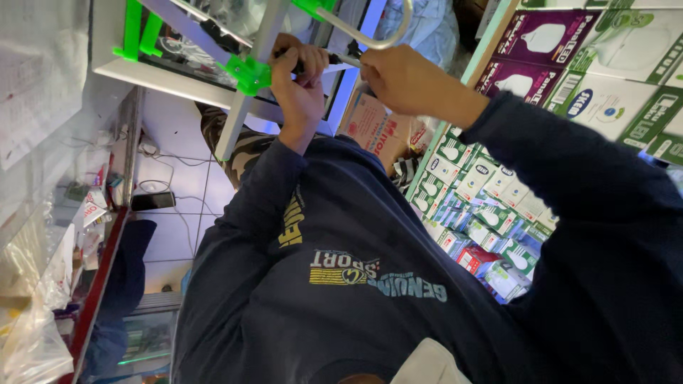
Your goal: The person assembles a television antenna by sliding aluminum elements through a plastic mount and securing the main boom sections together.
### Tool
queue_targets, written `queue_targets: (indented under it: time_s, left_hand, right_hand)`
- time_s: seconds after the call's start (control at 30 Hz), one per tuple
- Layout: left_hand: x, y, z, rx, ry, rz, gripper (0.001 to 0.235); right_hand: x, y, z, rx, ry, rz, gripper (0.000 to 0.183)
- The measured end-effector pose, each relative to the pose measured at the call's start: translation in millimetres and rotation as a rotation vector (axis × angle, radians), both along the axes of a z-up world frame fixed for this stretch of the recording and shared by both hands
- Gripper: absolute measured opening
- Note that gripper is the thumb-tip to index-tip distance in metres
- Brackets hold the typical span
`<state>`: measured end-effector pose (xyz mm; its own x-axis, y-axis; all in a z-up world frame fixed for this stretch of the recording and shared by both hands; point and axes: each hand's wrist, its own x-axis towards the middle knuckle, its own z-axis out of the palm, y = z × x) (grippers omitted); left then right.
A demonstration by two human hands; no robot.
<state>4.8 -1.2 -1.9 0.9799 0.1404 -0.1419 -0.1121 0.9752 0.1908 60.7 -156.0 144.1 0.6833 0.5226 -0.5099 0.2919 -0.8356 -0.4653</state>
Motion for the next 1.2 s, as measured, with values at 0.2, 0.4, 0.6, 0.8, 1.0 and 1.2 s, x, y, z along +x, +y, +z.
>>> queue_targets:
  time_s: [0.2, 0.4, 0.6, 0.8, 1.0, 1.2]
  left_hand:
    - [3, 2, 5, 0.031, 0.024, 0.006, 0.007]
    - [2, 6, 18, 0.016, 0.206, 0.039, 0.007]
    - [5, 4, 9, -0.047, 0.189, 0.014, 0.004]
    - [5, 0, 2, -0.020, 0.126, 0.001, 0.005]
    - [9, 1, 4, 0.033, 0.097, 0.000, 0.006]
    - [7, 7, -4, 0.005, 0.041, -0.048, 0.006]
  right_hand:
    - [13, 7, 3, -0.224, 0.262, -0.185, 0.022]
    - [-14, 30, 33, -0.434, -0.433, 0.425, 0.036]
    - [-30, 45, 26, -0.432, -0.259, 0.236, 0.033]
    - [-23, 31, 13, -0.368, -0.058, -0.013, 0.020]
    - [-8, 21, 11, -0.120, -0.030, -0.058, 0.017]
    - [-15, 39, 17, -0.435, -0.027, 0.083, 0.024]
